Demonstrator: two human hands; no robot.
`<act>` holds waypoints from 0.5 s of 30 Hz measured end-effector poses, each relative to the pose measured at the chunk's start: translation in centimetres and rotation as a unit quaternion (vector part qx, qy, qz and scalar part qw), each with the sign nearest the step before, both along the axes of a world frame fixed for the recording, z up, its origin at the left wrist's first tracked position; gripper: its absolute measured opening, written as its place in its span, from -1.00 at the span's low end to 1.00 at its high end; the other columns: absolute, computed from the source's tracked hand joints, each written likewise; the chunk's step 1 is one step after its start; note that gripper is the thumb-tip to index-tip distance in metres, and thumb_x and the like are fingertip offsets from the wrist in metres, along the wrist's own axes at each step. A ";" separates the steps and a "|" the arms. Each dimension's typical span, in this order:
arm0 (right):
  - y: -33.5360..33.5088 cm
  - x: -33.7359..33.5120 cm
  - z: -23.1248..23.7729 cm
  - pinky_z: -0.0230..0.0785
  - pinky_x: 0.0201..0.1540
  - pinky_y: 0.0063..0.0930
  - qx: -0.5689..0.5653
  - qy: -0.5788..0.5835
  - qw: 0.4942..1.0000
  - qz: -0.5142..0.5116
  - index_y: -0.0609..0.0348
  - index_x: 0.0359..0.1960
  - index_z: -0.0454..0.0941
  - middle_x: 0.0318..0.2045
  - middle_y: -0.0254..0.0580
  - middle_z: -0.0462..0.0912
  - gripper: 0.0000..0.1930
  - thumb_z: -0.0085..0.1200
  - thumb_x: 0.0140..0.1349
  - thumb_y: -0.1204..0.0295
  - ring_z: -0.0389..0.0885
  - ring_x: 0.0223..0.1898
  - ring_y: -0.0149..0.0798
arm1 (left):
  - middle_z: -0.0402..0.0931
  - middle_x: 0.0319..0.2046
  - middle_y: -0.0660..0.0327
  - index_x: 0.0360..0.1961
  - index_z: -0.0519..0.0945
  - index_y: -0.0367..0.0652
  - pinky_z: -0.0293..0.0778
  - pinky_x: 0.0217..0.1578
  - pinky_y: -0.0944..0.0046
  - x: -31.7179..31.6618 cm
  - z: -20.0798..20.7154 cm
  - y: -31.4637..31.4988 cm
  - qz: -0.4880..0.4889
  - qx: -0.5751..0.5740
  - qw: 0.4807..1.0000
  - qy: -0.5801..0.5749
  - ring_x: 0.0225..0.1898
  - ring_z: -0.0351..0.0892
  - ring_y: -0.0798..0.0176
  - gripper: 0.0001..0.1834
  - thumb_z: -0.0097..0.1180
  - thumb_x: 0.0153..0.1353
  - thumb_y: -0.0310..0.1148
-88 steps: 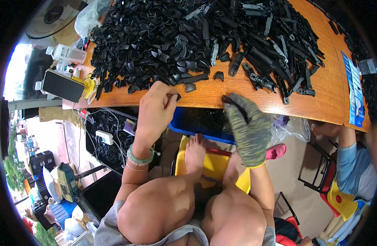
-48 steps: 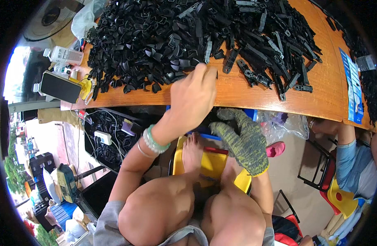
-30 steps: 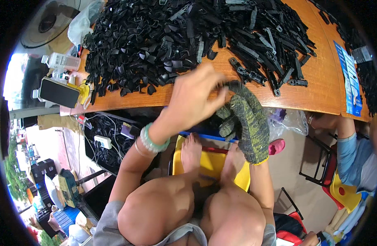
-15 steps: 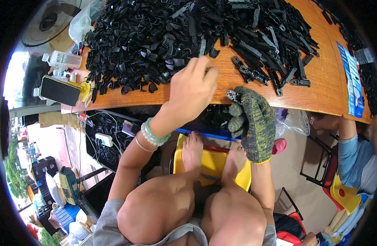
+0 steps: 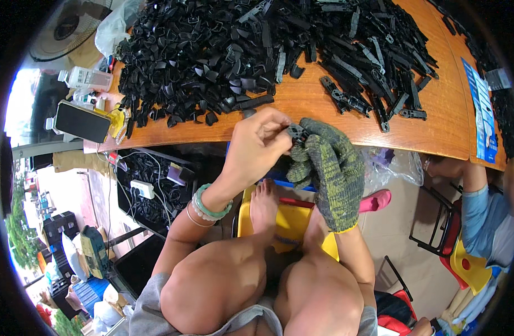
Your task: The person sorts and inspects small black plastic components on a table by hand, wearing a glove.
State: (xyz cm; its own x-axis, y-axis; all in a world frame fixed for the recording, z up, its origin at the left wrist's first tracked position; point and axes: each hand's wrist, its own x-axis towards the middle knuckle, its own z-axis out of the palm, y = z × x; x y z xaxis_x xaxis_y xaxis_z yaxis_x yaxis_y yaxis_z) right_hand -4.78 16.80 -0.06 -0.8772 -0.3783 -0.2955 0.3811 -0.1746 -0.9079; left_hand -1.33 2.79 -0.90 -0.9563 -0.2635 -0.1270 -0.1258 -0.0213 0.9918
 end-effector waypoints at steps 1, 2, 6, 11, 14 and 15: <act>0.1 -0.1 0.1 0.42 -0.38 -0.65 0.001 0.000 1.000 -0.001 0.31 -0.11 0.50 -0.25 -0.23 0.59 -0.76 -0.01 0.22 0.47 0.52 -0.40 -0.51 | 0.50 -0.51 0.25 -0.31 0.46 -0.36 0.36 -0.57 0.51 0.0 0.2 0.1 0.032 0.066 0.997 -0.012 -0.57 0.46 0.49 -0.88 -0.03 0.09 -0.62; 0.4 -0.2 0.2 0.38 -0.45 -0.67 0.069 0.056 0.996 0.001 0.30 -0.13 0.52 -0.28 -0.25 0.59 -0.78 -0.01 0.22 0.47 0.49 -0.46 -0.53 | 0.48 -0.58 0.27 -0.38 0.48 -0.34 0.28 -0.62 0.53 -0.1 0.4 -0.2 0.036 0.066 0.997 -0.022 -0.66 0.38 0.52 -0.91 -0.03 0.12 -0.53; 0.7 0.5 -0.4 0.11 -0.67 -0.75 0.078 0.119 0.990 -0.007 0.28 -0.18 0.54 -0.43 -0.35 0.57 -0.80 0.00 0.21 0.46 0.31 -0.67 -0.61 | 0.40 -0.73 0.34 -0.58 0.50 -0.31 0.16 -0.67 0.53 0.3 0.8 -1.1 0.030 -0.018 0.999 -0.033 -0.72 0.26 0.56 -0.76 -0.08 0.16 -0.41; 0.4 0.6 0.6 0.06 -0.68 -0.76 0.042 0.038 0.998 0.002 0.27 -0.18 0.55 -0.45 -0.40 0.55 -0.80 0.00 0.22 0.45 0.26 -0.69 -0.64 | 0.35 -0.75 0.37 -0.65 0.45 -0.30 0.11 -0.68 0.50 0.7 0.3 -0.9 0.020 -0.099 0.995 0.001 -0.70 0.21 0.59 -0.75 -0.07 0.13 -0.43; 0.8 0.5 -0.4 0.22 -0.57 -0.67 0.167 0.213 0.962 0.027 0.25 -0.17 0.54 -0.40 -0.29 0.58 -0.80 -0.02 0.22 0.45 0.39 -0.61 -0.54 | 0.22 -0.78 0.26 -0.67 0.35 -0.34 0.08 -0.68 0.39 0.7 0.5 -0.5 0.022 -0.116 0.993 0.014 -0.72 0.12 0.49 -0.75 -0.07 0.11 -0.45; 0.8 0.3 -1.2 0.30 -0.46 -0.57 0.225 0.357 0.906 0.024 0.25 -0.16 0.54 -0.36 -0.20 0.59 -0.80 -0.02 0.22 0.46 0.46 -0.51 -0.43 | 0.10 -0.80 0.14 -0.67 0.28 -0.38 0.07 -0.70 0.28 0.7 0.5 -0.5 0.027 -0.124 0.992 0.024 -0.75 0.05 0.37 -0.75 -0.07 0.09 -0.48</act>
State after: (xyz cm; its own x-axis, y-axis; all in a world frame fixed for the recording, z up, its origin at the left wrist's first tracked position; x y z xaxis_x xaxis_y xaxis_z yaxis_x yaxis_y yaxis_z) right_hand -4.47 17.60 -1.25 -0.8913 -0.4028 0.2081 -0.3352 0.2766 -0.9006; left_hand -0.63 2.34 -0.37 -0.9430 -0.3326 -0.0069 -0.0840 0.2180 0.9723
